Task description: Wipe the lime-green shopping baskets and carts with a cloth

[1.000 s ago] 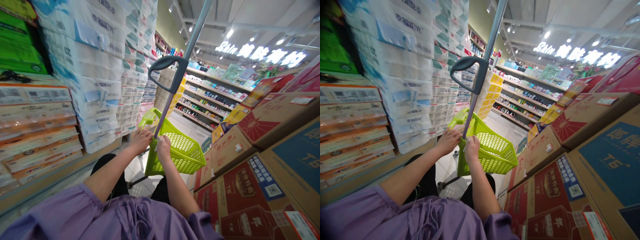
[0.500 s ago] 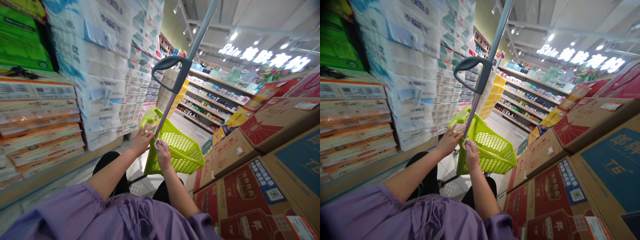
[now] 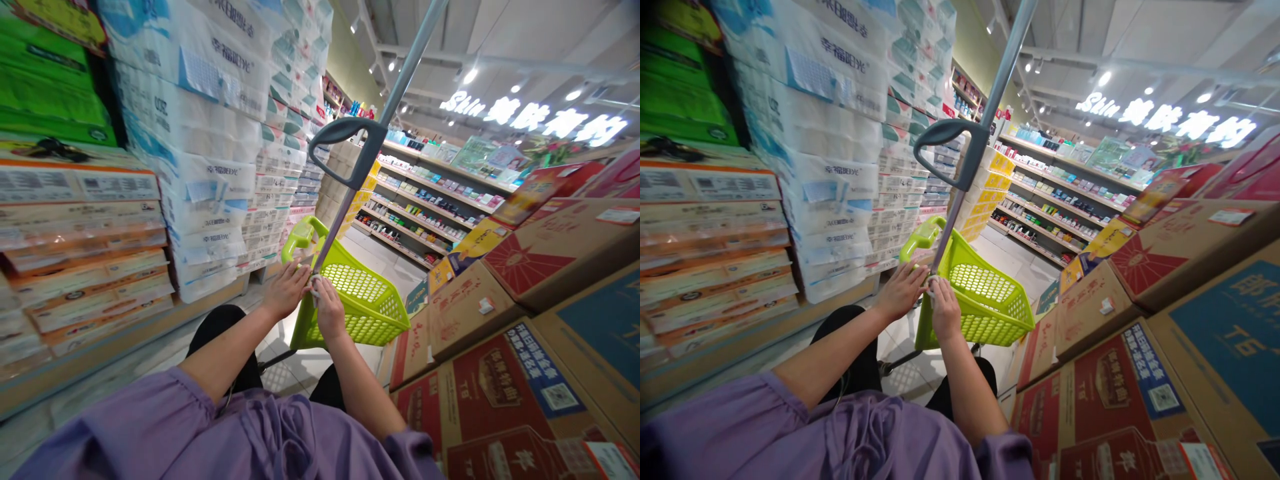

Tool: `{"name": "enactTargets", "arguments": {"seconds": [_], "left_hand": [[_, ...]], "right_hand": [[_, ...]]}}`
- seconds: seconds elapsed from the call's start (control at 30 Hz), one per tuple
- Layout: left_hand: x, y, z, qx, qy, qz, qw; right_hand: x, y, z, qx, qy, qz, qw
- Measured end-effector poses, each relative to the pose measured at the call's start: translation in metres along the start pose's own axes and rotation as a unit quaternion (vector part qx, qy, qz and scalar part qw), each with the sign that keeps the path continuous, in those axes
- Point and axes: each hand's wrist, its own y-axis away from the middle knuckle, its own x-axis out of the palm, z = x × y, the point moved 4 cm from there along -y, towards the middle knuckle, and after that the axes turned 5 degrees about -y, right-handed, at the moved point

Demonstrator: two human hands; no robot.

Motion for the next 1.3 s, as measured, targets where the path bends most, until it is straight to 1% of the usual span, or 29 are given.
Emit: {"name": "enactTargets", "arguments": {"seconds": [0.17,0.23,0.4,0.5,0.6,0.77,0.93,1.1,1.23,1.3], "left_hand": [[-0.003,-0.001,0.000,-0.002,0.005,-0.035,0.999],[-0.003,-0.002,0.001,-0.002,0.009,-0.040,0.999],[-0.003,-0.006,0.005,-0.030,0.011,-0.046,0.998],[-0.004,-0.007,0.009,-0.037,0.011,-0.049,0.998],[-0.007,-0.007,0.012,-0.035,0.015,-0.051,0.998],[-0.011,-0.006,0.017,-0.032,0.029,-0.043,0.998],[-0.008,-0.002,0.020,-0.023,0.030,-0.027,0.999],[-0.001,0.007,0.019,-0.017,0.020,-0.029,0.999],[0.001,0.011,0.019,-0.017,0.017,-0.026,0.999],[0.001,0.011,0.020,-0.015,0.016,-0.023,0.999]], "right_hand": [[0.002,0.001,-0.001,-0.042,0.015,-0.011,0.999],[0.001,0.001,-0.003,-0.044,0.014,-0.010,0.999],[-0.003,-0.004,-0.011,0.003,0.014,-0.023,1.000],[0.004,-0.005,-0.017,0.039,0.006,0.003,0.999],[0.010,-0.007,-0.020,0.069,-0.002,0.006,0.998],[0.015,-0.011,-0.009,0.038,-0.001,0.006,0.999],[0.020,0.002,0.003,0.012,0.006,0.054,0.998],[0.025,0.004,0.006,-0.013,0.017,0.065,0.998],[0.034,0.016,0.009,-0.036,0.052,0.139,0.988],[0.036,0.020,0.012,-0.034,0.066,0.154,0.985]]}}
